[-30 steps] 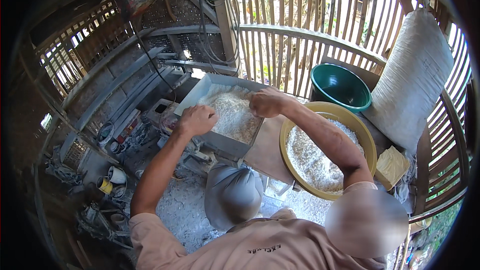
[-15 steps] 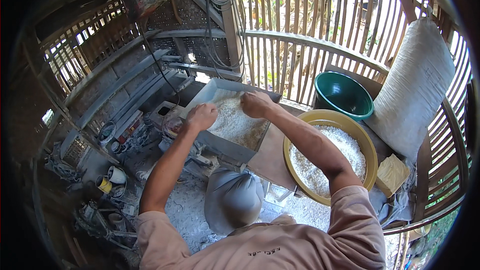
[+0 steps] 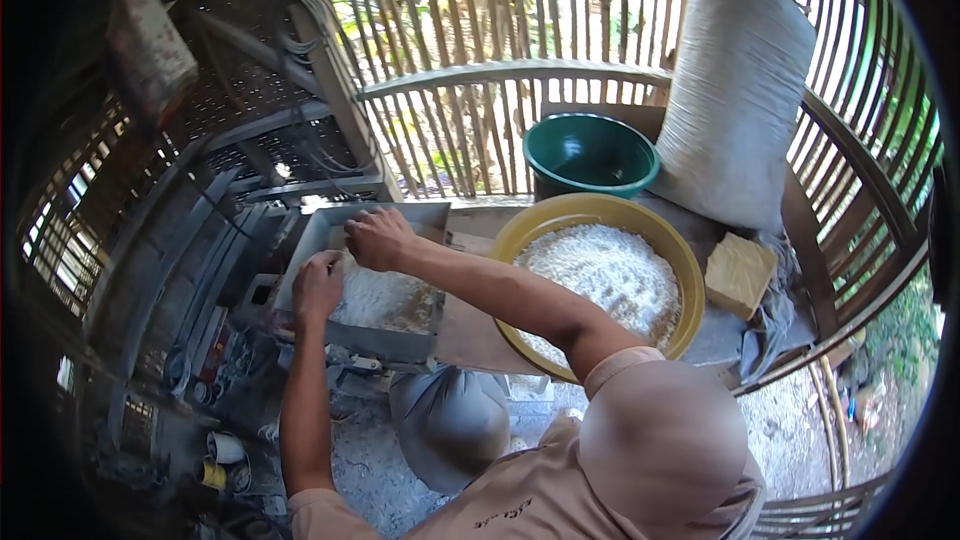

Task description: The person pours rice from a bowl into the hopper of a milling machine, uses their hands to push the rice through, and moves a bowl on a wooden bench.

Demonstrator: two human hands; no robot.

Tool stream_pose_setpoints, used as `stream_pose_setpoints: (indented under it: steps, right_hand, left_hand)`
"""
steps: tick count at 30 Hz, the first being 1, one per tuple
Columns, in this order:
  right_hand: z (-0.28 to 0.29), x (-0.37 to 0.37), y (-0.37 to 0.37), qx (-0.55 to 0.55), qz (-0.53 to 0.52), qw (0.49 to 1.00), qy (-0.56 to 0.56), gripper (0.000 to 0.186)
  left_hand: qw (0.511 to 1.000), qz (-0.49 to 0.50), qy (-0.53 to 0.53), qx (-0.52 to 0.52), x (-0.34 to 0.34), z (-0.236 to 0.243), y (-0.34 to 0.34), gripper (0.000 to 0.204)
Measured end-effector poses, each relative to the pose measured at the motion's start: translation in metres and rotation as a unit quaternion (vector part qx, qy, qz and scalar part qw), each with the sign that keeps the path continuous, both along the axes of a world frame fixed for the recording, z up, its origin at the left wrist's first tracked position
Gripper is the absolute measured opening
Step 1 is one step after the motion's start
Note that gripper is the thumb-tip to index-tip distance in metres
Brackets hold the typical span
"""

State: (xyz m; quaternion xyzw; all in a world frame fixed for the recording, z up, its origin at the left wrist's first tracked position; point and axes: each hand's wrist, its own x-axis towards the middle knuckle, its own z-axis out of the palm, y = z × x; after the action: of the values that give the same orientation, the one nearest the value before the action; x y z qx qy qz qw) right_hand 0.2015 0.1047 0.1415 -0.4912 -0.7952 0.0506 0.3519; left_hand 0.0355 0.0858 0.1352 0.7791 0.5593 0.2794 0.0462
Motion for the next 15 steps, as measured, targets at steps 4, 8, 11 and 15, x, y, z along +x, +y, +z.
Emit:
stream_pose_setpoints:
  steps: [4, 8, 11, 15]
  right_hand:
    - [0.0, 0.007, -0.005, -0.043, -0.016, 0.988, -0.15, 0.024]
    - [0.011, 0.004, -0.018, -0.026, 0.016, 0.992, -0.121, 0.023]
    - [0.016, 0.015, -0.018, -0.08, 0.02, 0.985, -0.151, 0.021]
    - [0.027, 0.047, -0.039, 0.06, 0.038, 0.997, -0.025, 0.016]
  left_hand:
    - [1.0, -0.014, 0.004, 0.001, -0.006, -0.007, 0.012, 0.023]
    - [1.0, -0.02, -0.016, -0.006, -0.004, -0.001, 0.006, 0.021]
    - [0.999, -0.034, -0.026, 0.011, -0.003, -0.003, 0.008, 0.019]
    - [0.998, -0.029, -0.058, 0.009, -0.012, -0.007, 0.009, 0.016]
